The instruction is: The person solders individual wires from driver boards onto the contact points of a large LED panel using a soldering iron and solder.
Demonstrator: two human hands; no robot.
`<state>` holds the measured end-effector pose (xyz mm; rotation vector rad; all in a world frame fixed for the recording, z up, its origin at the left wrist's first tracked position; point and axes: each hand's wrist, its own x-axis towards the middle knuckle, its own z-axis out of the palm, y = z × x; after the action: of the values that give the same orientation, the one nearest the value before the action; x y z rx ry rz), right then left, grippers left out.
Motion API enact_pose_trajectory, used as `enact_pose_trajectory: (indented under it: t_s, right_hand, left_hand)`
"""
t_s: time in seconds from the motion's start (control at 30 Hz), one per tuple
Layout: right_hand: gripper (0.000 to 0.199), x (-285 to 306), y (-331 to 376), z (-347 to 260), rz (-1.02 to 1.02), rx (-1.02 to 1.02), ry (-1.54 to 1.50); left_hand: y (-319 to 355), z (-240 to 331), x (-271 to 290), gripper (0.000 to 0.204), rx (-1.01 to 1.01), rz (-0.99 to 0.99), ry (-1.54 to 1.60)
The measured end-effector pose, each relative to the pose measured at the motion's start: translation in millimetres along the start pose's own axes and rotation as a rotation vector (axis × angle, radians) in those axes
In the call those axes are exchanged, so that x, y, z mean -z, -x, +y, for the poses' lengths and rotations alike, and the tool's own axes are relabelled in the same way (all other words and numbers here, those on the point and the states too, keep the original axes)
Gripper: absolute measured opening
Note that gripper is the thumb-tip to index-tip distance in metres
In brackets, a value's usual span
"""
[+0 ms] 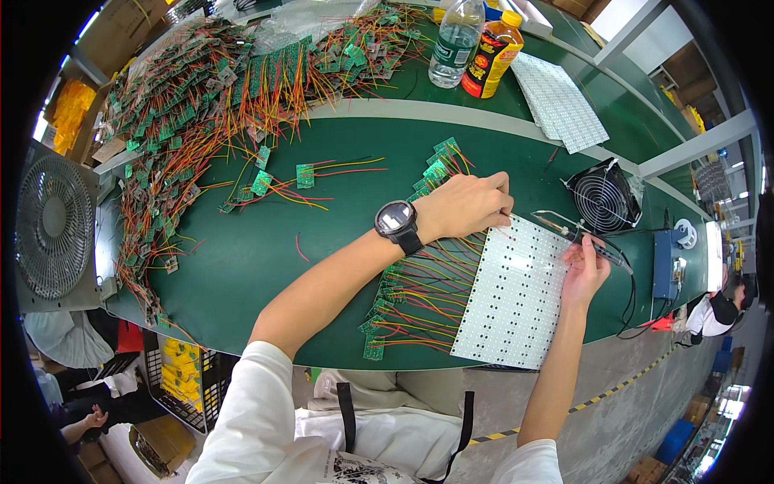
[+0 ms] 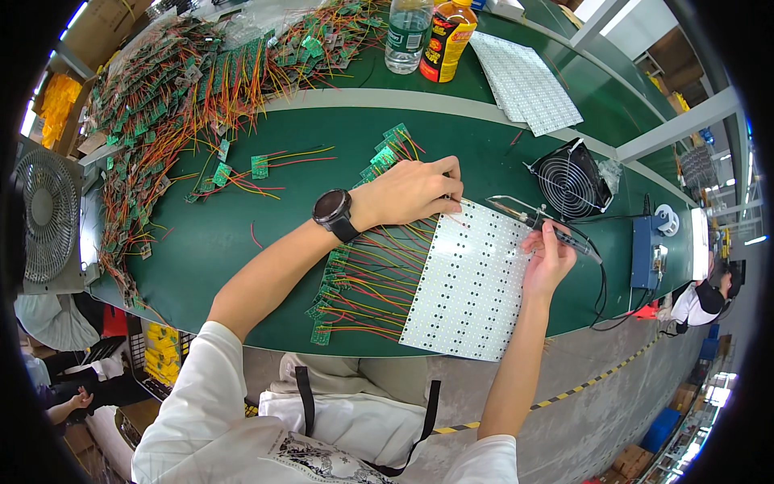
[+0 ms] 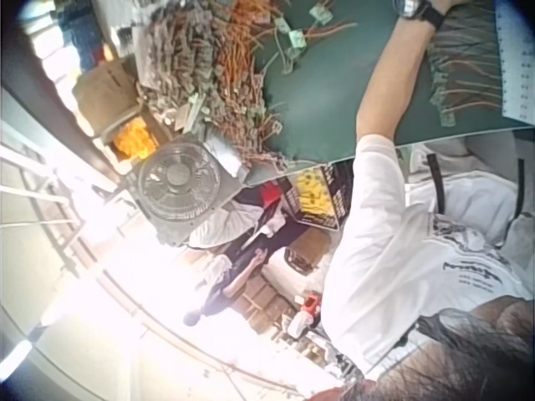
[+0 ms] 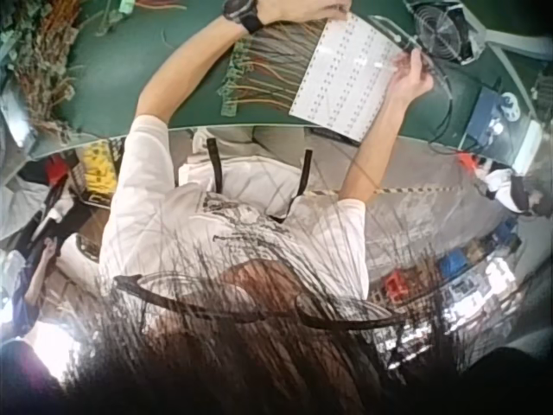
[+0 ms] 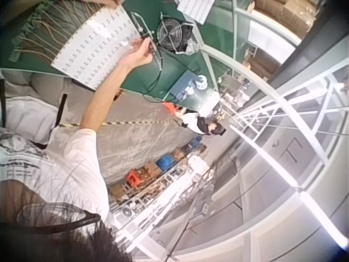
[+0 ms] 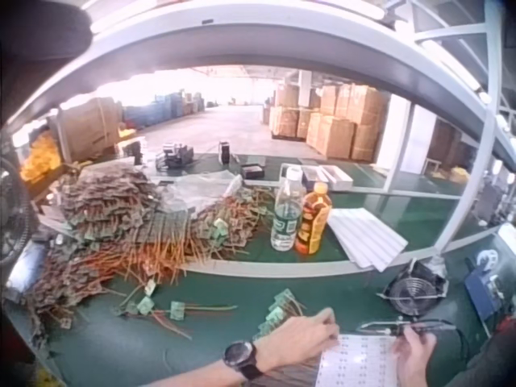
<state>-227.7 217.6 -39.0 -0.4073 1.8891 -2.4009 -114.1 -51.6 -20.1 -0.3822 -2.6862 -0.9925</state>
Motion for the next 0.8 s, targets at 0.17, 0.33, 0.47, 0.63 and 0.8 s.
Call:
enact_pose_trajectory:
  t_s: [0.17, 0.33, 0.47, 0.63, 0.8]
  right_hand:
    - [0.017, 3.0, -0.7, 0.0, 0.002, -0.002, 0.007]
    - [0.018, 4.0, -0.7, 1.1, -0.027, -0.012, 0.035]
    - [0.018, 0.5, 0.7, -1.9, -0.007, -0.024, 0.030]
    - [0.017, 2.1, -0.7, 1.2, 0.014, -0.014, 0.005]
    - [0.017, 4.1, -5.0, -1.4, -0.020, -0.060, 0.000]
  left_hand:
    - [-0.7, 2.7, 2.6, 0.027, 0.005, -0.050, 0.019]
    - [0.1, 0.3, 2.3, 0.025, -0.084, -0.038, 0.038]
    - [-1.5, 3.0, -0.1, 0.024, -0.071, -0.023, 0.007]
    - [-8.3, 6.0, -7.5, 0.018, -0.131, 0.227, -0.025]
    - [-9.7, 7.5, -17.8, 0.013, -0.167, 0.251, -0.089]
